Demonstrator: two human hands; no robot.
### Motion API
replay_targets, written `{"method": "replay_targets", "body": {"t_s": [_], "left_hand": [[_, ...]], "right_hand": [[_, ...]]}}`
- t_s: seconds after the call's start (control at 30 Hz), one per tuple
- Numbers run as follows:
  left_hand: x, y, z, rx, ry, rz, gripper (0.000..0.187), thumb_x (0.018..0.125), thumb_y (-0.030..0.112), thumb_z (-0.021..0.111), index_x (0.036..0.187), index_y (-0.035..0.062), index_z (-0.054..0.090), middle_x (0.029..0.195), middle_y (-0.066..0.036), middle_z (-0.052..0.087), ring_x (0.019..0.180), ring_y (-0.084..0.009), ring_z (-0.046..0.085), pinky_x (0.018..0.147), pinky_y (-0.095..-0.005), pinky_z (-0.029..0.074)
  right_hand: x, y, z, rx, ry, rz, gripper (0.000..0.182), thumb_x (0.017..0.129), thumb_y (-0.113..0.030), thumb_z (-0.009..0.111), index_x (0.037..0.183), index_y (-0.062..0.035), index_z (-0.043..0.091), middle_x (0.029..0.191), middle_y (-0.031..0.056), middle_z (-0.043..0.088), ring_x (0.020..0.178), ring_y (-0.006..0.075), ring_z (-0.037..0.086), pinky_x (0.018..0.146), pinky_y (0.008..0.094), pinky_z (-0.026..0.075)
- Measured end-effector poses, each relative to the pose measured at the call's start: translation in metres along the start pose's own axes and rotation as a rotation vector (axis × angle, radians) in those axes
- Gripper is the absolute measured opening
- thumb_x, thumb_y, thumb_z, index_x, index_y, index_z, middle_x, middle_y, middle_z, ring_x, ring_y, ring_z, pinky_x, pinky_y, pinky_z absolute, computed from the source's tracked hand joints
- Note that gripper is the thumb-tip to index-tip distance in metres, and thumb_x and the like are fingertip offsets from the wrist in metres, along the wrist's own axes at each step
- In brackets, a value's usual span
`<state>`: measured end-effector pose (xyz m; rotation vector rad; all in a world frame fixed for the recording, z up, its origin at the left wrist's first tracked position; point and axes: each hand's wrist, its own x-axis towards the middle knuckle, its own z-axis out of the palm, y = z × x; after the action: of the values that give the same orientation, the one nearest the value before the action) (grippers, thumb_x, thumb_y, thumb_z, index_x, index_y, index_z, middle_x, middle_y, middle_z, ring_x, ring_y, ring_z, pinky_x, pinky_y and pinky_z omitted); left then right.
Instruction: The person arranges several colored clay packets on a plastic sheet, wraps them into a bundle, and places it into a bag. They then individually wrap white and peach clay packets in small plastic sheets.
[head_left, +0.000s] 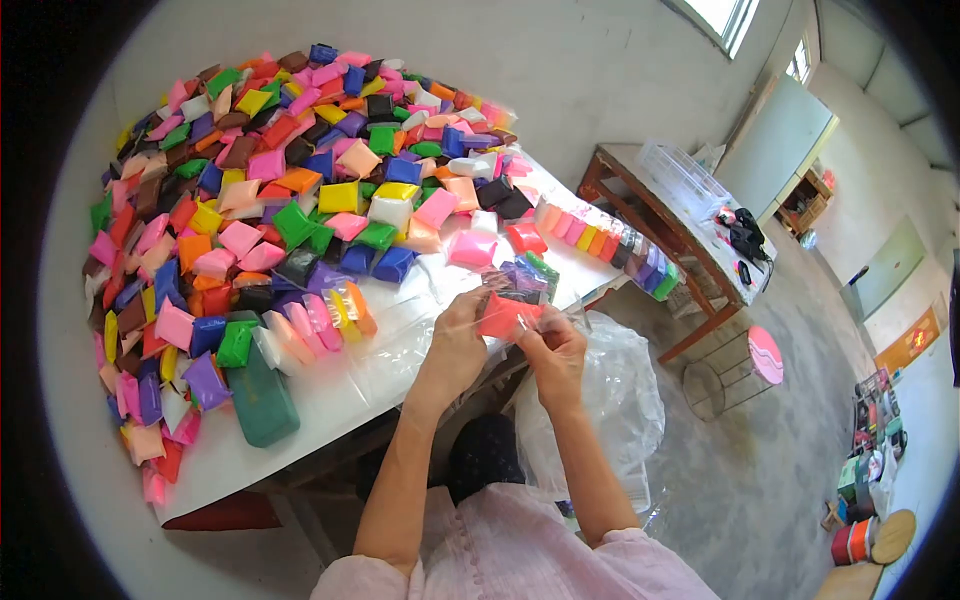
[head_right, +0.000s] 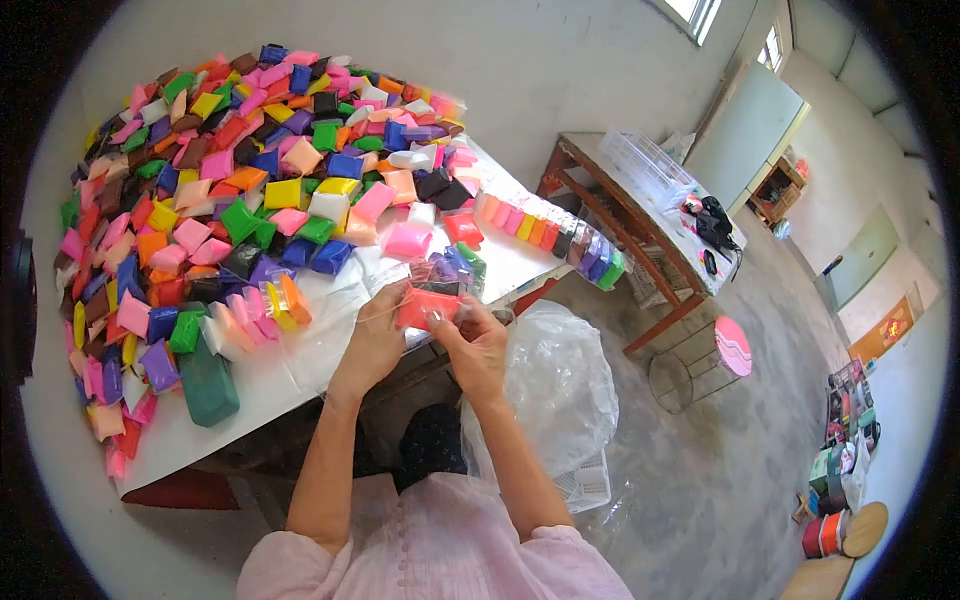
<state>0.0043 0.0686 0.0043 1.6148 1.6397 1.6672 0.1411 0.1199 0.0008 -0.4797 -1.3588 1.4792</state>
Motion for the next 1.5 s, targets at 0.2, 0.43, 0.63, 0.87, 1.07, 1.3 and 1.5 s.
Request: {"method": "replay_targets", "body": {"t_s": [0.2,0.43,0.63,0.87,1.07,1.3,1.5], "left_hand": [[-0.001,0.01,-0.003,0.165,-0.007,-0.045,0.041,0.086,0.001,0.056,0.125,-0.01,0.052,0.123,-0.027,0.056,0.116,-0.0412,0.055,0.1,-0.0443,0.044],[-0.027,0.015,0.008,0.369,0.223,-0.042,0.04,0.085,0.0,0.056,0.122,-0.0109,0.049,0.124,-0.031,0.048,0.118,-0.046,0.047,0.101,-0.0481,0.04],[-0.03,0.013,0.01,0.308,0.37,0.013,0.023,0.086,0.003,0.058,0.106,-0.0068,0.053,0.111,-0.025,0.052,0.103,-0.0413,0.051,0.09,-0.0477,0.042],[-0.025,0.008,0.011,0.311,0.381,-0.019,0.021,0.085,0.009,0.064,0.103,-0.0014,0.059,0.098,-0.018,0.06,0.096,-0.0356,0.054,0.084,-0.0441,0.044],[-0.022,0.007,0.015,0.4,0.399,-0.026,0.029,0.086,0.016,0.067,0.109,0.0002,0.06,0.1,-0.016,0.063,0.094,-0.0337,0.055,0.084,-0.0433,0.045],[-0.019,0.012,0.019,0.516,0.414,-0.008,0.049,0.083,0.024,0.071,0.12,-0.0022,0.055,0.102,-0.019,0.062,0.097,-0.0357,0.055,0.086,-0.0446,0.046],[-0.02,0.006,0.021,0.497,0.399,-0.005,0.052,0.084,0.026,0.071,0.124,-0.0029,0.055,0.103,-0.019,0.064,0.094,-0.0373,0.057,0.086,-0.0458,0.044]], "right_hand": [[-0.002,0.023,0.005,-0.122,0.119,-0.052,0.035,0.084,-0.003,0.072,0.117,0.0044,0.062,0.096,0.0016,0.067,0.081,0.0068,0.06,0.07,0.0211,0.048],[-0.002,0.039,0.015,-0.401,0.207,-0.213,0.047,0.081,-0.011,0.077,0.121,0.0064,0.06,0.092,0.0032,0.065,0.074,0.0049,0.055,0.066,0.0214,0.047],[-0.006,0.031,0.035,-0.738,0.287,-0.39,0.048,0.077,-0.013,0.077,0.122,-0.0026,0.063,0.096,0.0114,0.065,0.077,0.0166,0.064,0.066,0.0307,0.051],[-0.002,0.03,0.041,-0.928,0.332,-0.454,0.042,0.076,-0.014,0.076,0.115,-0.0052,0.064,0.099,0.012,0.061,0.084,0.0309,0.065,0.07,0.0386,0.052],[-0.007,0.04,0.031,-0.946,0.3,-0.425,0.032,0.08,-0.012,0.072,0.109,-0.0045,0.062,0.102,0.0141,0.061,0.085,0.0347,0.065,0.07,0.0416,0.052],[-0.009,0.039,0.028,-1.034,0.243,-0.473,0.034,0.084,-0.012,0.067,0.117,-0.0058,0.059,0.105,0.0163,0.06,0.085,0.0384,0.063,0.068,0.0436,0.052],[-0.044,-0.031,0.028,-0.859,0.225,-0.429,0.025,0.082,-0.003,0.071,0.106,-0.0031,0.064,0.097,0.0134,0.062,0.064,0.021,0.062,0.055,0.0318,0.049]]}}
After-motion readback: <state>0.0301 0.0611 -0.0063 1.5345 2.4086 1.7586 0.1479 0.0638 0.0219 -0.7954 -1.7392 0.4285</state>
